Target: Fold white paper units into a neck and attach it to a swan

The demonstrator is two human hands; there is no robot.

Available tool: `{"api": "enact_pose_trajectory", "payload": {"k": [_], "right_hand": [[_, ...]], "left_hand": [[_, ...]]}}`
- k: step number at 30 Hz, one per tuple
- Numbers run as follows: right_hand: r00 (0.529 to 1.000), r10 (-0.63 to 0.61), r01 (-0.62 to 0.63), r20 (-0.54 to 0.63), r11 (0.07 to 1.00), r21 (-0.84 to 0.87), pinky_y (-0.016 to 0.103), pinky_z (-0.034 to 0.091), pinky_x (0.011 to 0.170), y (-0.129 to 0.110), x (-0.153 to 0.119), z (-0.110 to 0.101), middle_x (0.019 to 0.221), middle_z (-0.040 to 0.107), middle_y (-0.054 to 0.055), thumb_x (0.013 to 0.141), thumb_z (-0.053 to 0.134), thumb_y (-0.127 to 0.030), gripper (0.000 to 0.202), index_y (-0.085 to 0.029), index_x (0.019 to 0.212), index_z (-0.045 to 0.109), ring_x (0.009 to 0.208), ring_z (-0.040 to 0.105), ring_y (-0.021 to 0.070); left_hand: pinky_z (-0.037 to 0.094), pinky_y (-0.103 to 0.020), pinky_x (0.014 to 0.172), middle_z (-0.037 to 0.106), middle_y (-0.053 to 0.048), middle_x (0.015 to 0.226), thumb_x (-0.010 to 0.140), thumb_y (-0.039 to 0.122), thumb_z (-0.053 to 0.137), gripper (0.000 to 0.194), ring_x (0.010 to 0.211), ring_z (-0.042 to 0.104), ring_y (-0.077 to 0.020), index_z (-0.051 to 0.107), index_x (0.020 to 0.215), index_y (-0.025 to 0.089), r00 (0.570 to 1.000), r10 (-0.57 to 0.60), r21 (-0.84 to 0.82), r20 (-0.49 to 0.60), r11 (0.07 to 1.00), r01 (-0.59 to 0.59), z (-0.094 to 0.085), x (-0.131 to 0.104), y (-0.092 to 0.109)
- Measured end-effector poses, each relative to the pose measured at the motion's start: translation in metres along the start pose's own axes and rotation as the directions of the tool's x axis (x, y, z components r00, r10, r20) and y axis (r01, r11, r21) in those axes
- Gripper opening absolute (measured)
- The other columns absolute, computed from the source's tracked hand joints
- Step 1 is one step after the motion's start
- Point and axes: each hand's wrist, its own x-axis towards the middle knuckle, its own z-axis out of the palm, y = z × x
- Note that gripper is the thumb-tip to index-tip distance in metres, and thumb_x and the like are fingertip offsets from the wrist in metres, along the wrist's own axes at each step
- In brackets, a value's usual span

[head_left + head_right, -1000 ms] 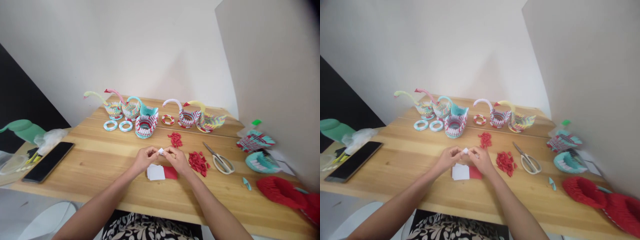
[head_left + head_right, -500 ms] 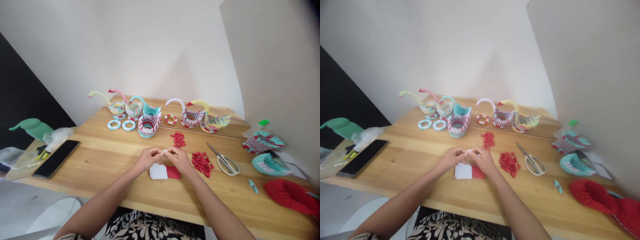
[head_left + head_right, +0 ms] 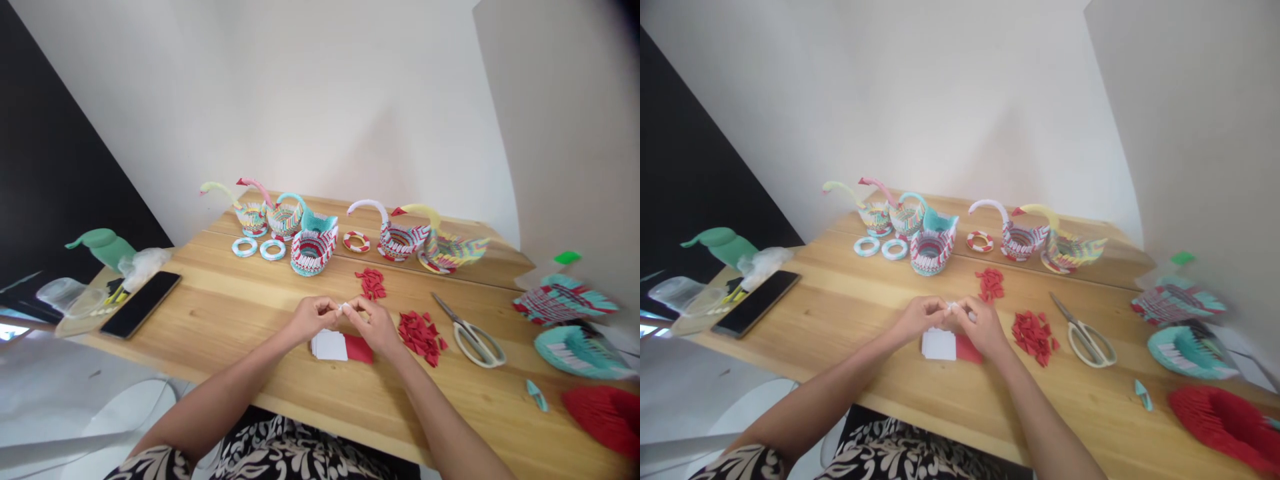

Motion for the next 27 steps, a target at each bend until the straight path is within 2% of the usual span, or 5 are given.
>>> {"api": "enact_pose_trajectory", "payload": {"k": [12,20,27], "right_hand": [[1.000,-0.005,0.005,0.014,1.000,-0.006,0.027,0.041,0.066,0.0013,-0.0010,-0.0003,0.073,0.065,0.001,0.088,0.050,-0.036,0.024,-0.020,0.075,0.062,0.070,0.058,0.0169],[1.000,-0.003,0.004,0.017,0.999,-0.036,0.027,0.040,0.062,0.0024,0.0004,0.0002,0.069,0.064,0.001,0.088,0.050,-0.038,0.027,-0.019,0.074,0.063,0.066,0.055,0.0159],[0.998,0.051,-0.053,0.024,0.993,0.109,0.028,0.043,0.065,0.0080,0.0020,0.0022,0.070,0.064,0.001,0.085,0.054,-0.043,0.029,-0.019,0.074,0.065,0.068,0.057,0.0168]], "left_hand": [[0.032,-0.019,0.048,0.056,0.001,0.055,0.071,0.053,0.063,0.041,0.049,0.044,-0.0075,0.059,0.065,0.013,1.000,0.030,-0.009,-0.006,1.000,-0.030,0.0000,0.0012,-0.0053],[0.031,-0.019,0.047,0.055,0.002,0.053,0.074,0.044,0.061,0.033,0.049,0.044,-0.0077,0.058,0.063,0.013,1.000,0.028,0.045,0.014,0.999,-0.028,-0.0023,-0.0006,-0.0011],[0.033,-0.020,0.049,0.056,0.002,0.056,0.075,0.040,0.061,0.029,0.051,0.045,-0.0086,0.062,0.067,0.013,1.000,0.023,0.048,-0.006,0.999,-0.023,-0.0006,0.0011,-0.0045]]}}
